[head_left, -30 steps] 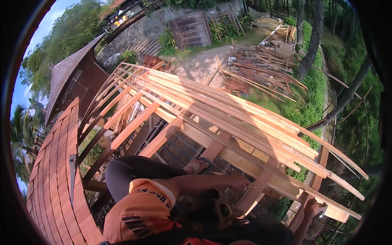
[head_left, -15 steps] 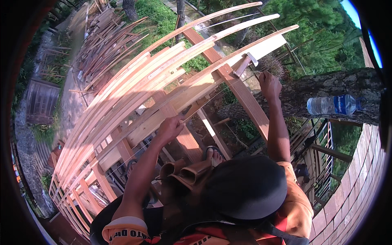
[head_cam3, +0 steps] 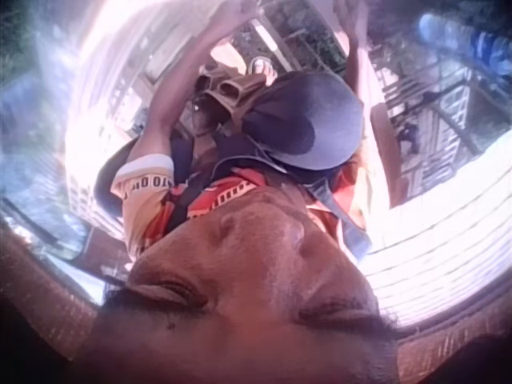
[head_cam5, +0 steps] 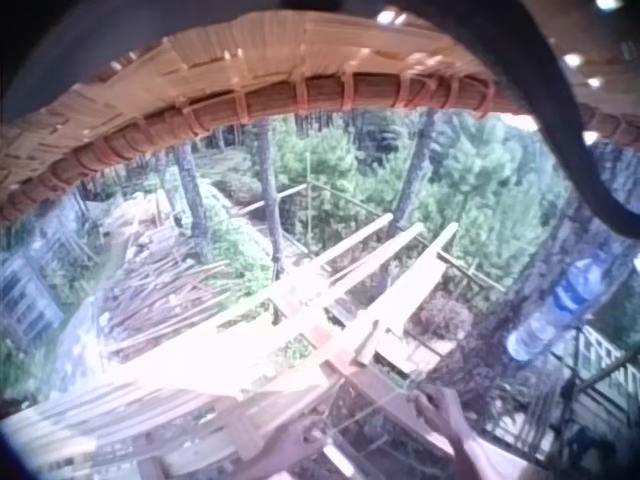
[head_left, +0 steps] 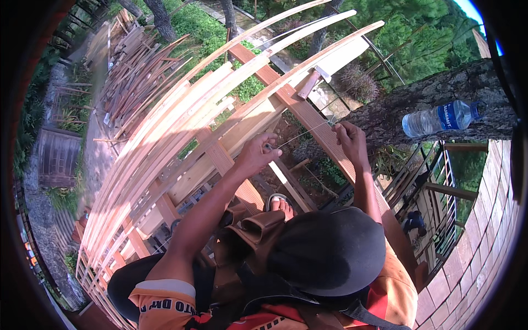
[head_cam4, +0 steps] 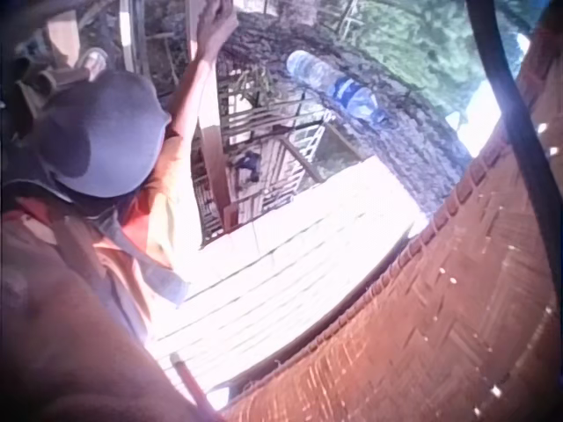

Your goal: The person measures a wooden beam with a yellow measuring tape and marks it with a pink pencil before hammering a nail into the wood and adjusting other beams on the roof frame.

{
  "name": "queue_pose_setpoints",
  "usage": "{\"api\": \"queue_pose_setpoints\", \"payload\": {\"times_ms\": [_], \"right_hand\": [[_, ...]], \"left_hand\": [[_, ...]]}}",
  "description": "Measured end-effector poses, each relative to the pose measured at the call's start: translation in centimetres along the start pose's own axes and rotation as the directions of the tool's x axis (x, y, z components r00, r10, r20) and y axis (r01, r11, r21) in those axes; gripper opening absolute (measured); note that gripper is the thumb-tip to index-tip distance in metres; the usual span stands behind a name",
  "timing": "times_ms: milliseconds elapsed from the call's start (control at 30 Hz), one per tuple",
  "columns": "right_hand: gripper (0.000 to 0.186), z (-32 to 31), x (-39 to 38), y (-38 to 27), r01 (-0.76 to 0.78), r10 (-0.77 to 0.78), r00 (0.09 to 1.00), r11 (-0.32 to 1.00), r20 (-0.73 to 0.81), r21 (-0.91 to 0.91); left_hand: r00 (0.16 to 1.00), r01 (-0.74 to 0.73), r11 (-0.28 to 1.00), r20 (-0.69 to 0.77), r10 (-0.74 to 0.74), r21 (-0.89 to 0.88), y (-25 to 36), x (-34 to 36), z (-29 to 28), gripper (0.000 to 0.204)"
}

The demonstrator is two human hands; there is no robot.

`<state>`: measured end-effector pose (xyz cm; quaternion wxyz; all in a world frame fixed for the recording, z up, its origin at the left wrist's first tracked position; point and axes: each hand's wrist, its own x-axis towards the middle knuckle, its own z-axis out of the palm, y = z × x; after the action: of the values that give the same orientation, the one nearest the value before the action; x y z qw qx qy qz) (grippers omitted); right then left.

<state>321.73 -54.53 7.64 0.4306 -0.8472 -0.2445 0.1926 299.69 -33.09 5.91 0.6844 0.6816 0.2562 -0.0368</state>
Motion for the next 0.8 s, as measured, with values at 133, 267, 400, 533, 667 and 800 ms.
{"api": "queue_pose_setpoints", "payload": {"times_ms": [133,267,400,533,667,800], "right_hand": [[0.031,3.3,-5.4,-1.5,-0.052,0.006,0.969,0.982,0.248,0.182],[0.039,5.9,-8.1,-2.8,-0.256,0.076,0.886,0.903,0.457,0.345],[0.039,6.3,-9.2,-2.9,-0.296,0.107,0.874,0.891,0.475,0.344],[0.034,6.2,-9.4,-2.7,-0.263,0.125,0.880,0.932,0.459,0.250],[0.022,5.4,-9.4,-3.2,-0.041,-0.002,0.942,0.992,0.336,0.121],[0.023,1.9,-8.0,-0.7,-0.194,0.151,0.978,0.904,0.141,0.380]], "left_hand": [[0.948,-0.286,0.939,-0.087,0.306,0.189,3.2,0.1,2.8,0.041],[0.855,-0.514,0.838,0.197,0.480,0.186,2.6,-1.0,3.4,0.023],[0.932,-0.292,0.949,0.258,0.254,0.120,1.5,-2.0,3.5,0.015],[0.929,-0.332,0.934,0.217,0.300,0.132,0.5,-2.5,3.9,0.015],[0.963,-0.093,0.995,0.258,0.083,0.028,0.9,-3.1,3.0,0.017],[0.969,-0.070,0.995,0.240,0.051,0.072,-2.2,-1.9,0.6,0.015]]}}
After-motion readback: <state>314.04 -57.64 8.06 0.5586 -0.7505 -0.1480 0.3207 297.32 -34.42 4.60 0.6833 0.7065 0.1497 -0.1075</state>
